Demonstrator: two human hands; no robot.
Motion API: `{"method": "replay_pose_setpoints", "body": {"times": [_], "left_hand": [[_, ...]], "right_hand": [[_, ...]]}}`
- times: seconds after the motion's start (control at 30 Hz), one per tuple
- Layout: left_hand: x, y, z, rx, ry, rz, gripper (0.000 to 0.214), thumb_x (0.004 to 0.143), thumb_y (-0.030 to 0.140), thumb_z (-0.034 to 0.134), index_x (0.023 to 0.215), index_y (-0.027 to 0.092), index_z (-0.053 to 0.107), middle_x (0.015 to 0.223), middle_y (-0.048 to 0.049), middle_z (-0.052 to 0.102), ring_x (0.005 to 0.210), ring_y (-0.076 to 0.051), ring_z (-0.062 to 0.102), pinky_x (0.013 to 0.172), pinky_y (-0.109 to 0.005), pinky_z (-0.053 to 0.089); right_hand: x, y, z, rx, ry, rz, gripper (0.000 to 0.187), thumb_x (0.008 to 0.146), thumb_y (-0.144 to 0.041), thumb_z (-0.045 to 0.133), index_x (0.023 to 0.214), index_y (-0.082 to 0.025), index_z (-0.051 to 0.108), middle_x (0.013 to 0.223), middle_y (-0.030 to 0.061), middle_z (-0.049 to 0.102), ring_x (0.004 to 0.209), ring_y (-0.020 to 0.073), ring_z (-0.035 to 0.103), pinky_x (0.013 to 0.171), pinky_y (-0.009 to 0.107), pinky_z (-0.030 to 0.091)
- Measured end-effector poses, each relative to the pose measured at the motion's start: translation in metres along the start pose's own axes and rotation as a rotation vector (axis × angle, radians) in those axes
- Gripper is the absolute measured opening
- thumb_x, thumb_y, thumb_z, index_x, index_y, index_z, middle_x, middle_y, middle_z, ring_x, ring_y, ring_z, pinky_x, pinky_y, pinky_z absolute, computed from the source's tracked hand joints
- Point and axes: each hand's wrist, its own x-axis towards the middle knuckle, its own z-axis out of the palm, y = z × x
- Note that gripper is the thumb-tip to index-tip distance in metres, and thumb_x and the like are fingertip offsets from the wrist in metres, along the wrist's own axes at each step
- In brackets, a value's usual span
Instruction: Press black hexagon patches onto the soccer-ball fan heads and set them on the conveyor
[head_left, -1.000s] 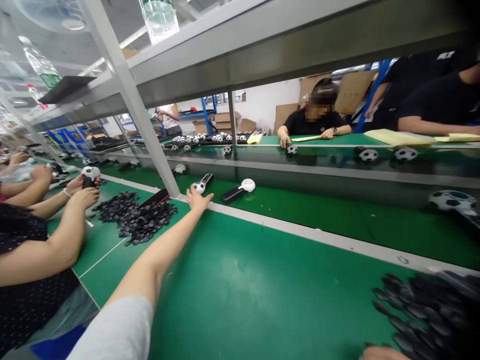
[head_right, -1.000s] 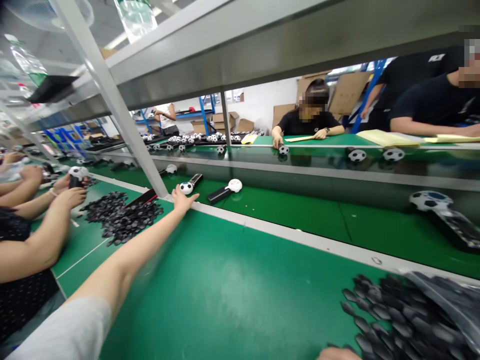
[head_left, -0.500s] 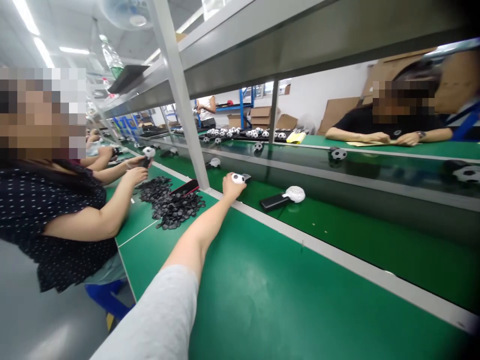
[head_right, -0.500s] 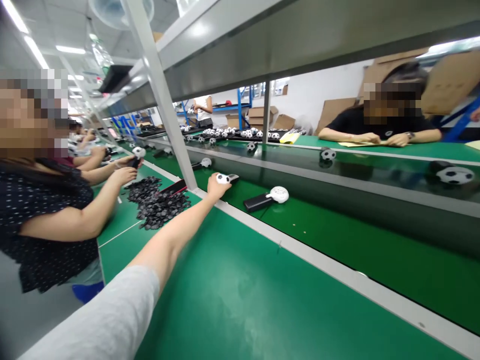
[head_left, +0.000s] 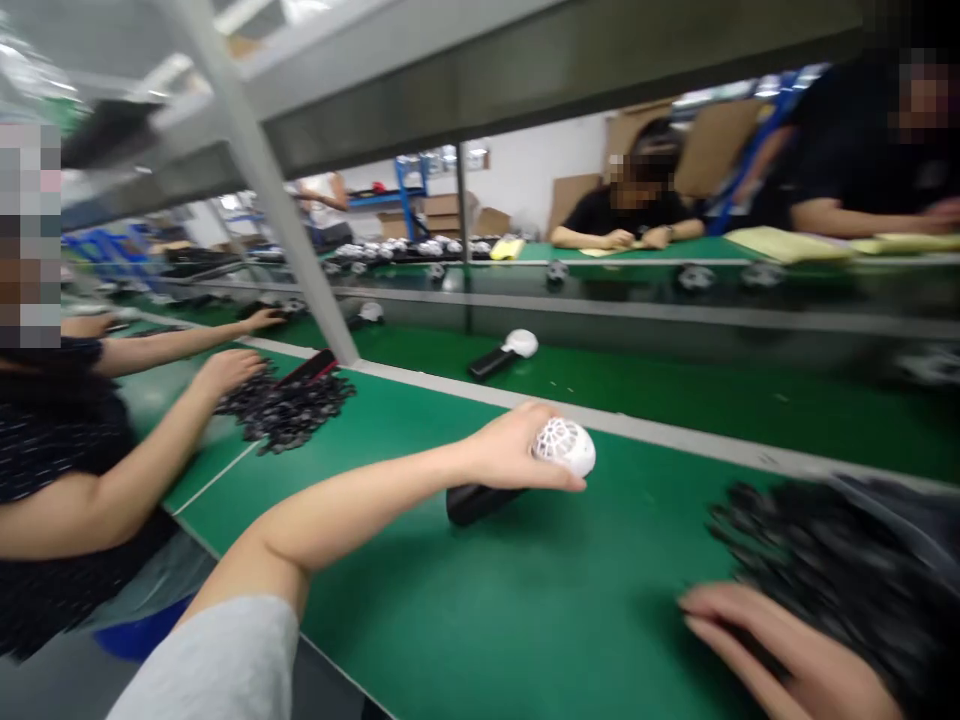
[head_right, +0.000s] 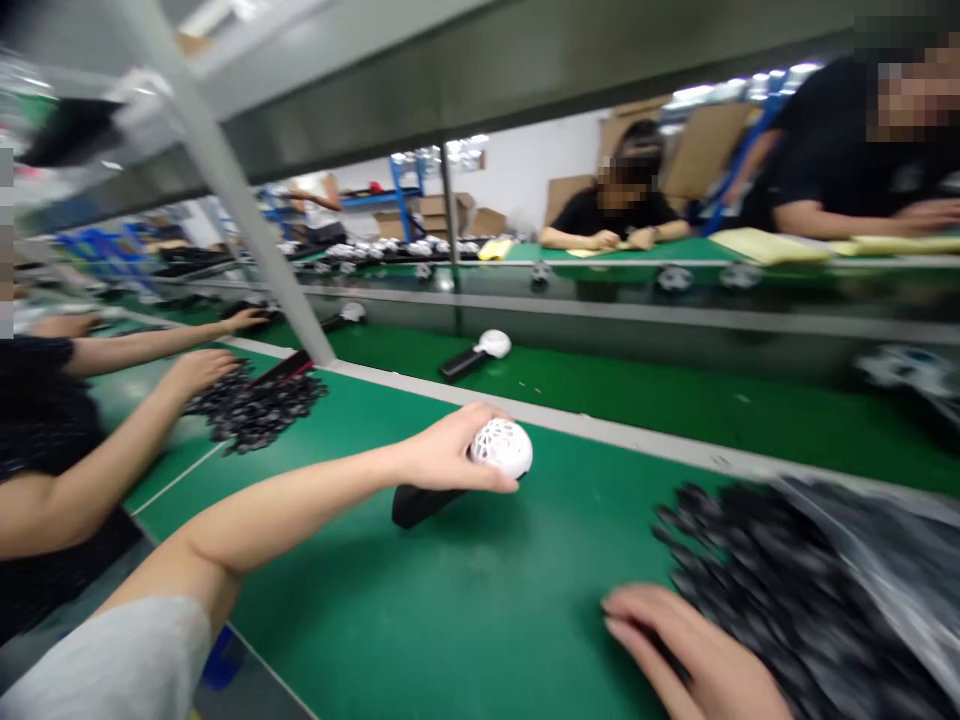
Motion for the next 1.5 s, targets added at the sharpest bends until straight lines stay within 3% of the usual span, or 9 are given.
{"method": "replay_pose_setpoints", "body": {"times": [0.03,0.13,0.23,0.47,0.67,0.9,1.2,1.37,1.5], "left_hand": [[-0.003,0.007,0.017,-0.001,-0.068,0.004,0.065,0.058,0.051,0.070,0.110,0.016,0.052,0.102,-0.0086,0.053,0.093,-0.025,0.055,0.082,-0.037,0.046],[-0.005,0.015,0.057,0.011,-0.200,-0.008,0.068,0.059,0.051,0.069,0.115,0.017,0.049,0.107,-0.0096,0.053,0.095,-0.025,0.055,0.084,-0.038,0.045],[-0.003,0.010,0.073,0.090,-0.305,0.016,0.075,0.057,0.051,0.070,0.120,0.018,0.047,0.114,-0.0100,0.053,0.104,-0.029,0.052,0.090,-0.040,0.042],[-0.009,0.005,0.069,0.199,-0.419,-0.028,0.081,0.063,0.043,0.066,0.133,0.024,0.029,0.124,-0.0080,0.046,0.107,-0.027,0.051,0.089,-0.038,0.043],[-0.013,0.012,0.076,0.249,-0.316,-0.008,0.078,0.066,0.053,0.060,0.132,0.024,0.030,0.122,-0.0077,0.046,0.103,-0.028,0.053,0.082,-0.038,0.046],[-0.016,0.011,0.076,0.200,-0.254,0.029,0.069,0.070,0.053,0.059,0.129,0.023,0.038,0.119,-0.0070,0.051,0.099,-0.026,0.055,0.078,-0.036,0.046],[-0.012,0.012,0.075,0.167,-0.260,0.022,0.059,0.071,0.046,0.062,0.123,0.026,0.044,0.105,-0.0033,0.057,0.089,-0.022,0.057,0.070,-0.030,0.046],[-0.013,0.013,0.074,0.197,-0.266,0.023,0.062,0.070,0.048,0.060,0.125,0.025,0.042,0.112,-0.0039,0.056,0.093,-0.023,0.056,0.072,-0.031,0.046],[-0.014,0.014,0.072,0.317,-0.295,0.100,0.061,0.070,0.033,0.057,0.128,0.024,0.039,0.122,-0.0042,0.053,0.104,-0.025,0.052,0.083,-0.035,0.043]], "right_hand": [[0.001,-0.009,-0.006,0.007,-0.065,0.021,0.018,0.079,-0.038,0.057,0.086,-0.024,0.065,0.086,0.0034,0.068,0.077,0.0171,0.065,0.069,0.023,0.054],[0.016,-0.027,-0.019,0.080,-0.084,0.135,0.016,0.085,-0.031,0.049,0.087,-0.020,0.061,0.086,0.0042,0.066,0.080,0.0149,0.062,0.072,0.024,0.051],[0.031,-0.034,-0.024,0.158,-0.056,0.204,0.014,0.085,-0.027,0.049,0.083,-0.018,0.060,0.085,0.0043,0.061,0.079,0.0136,0.057,0.072,0.025,0.047],[0.039,-0.040,-0.009,0.382,-0.013,0.306,0.008,0.079,-0.024,0.057,0.080,-0.017,0.061,0.078,0.0018,0.059,0.072,0.0128,0.055,0.069,0.026,0.045],[0.035,-0.035,0.004,0.343,-0.016,0.232,0.002,0.075,-0.020,0.062,0.075,-0.019,0.062,0.089,0.0036,0.052,0.090,0.0165,0.053,0.084,0.033,0.042],[0.037,-0.032,0.008,0.349,0.026,0.248,0.009,0.071,-0.020,0.065,0.068,-0.017,0.057,0.109,0.0068,0.051,0.108,0.0201,0.048,0.097,0.038,0.035],[0.039,-0.037,0.016,0.401,0.039,0.359,0.024,0.070,-0.021,0.062,0.085,-0.020,0.043,0.115,0.0090,0.056,0.103,0.0192,0.053,0.079,0.034,0.046],[0.044,-0.024,-0.002,0.340,-0.032,0.362,0.022,0.072,-0.026,0.063,0.087,-0.019,0.049,0.104,0.0058,0.060,0.094,0.0176,0.056,0.072,0.029,0.046],[0.042,-0.009,-0.028,0.051,-0.098,0.361,0.008,0.077,-0.026,0.060,0.077,-0.018,0.060,0.080,0.0019,0.060,0.073,0.0133,0.056,0.067,0.026,0.042]]}}
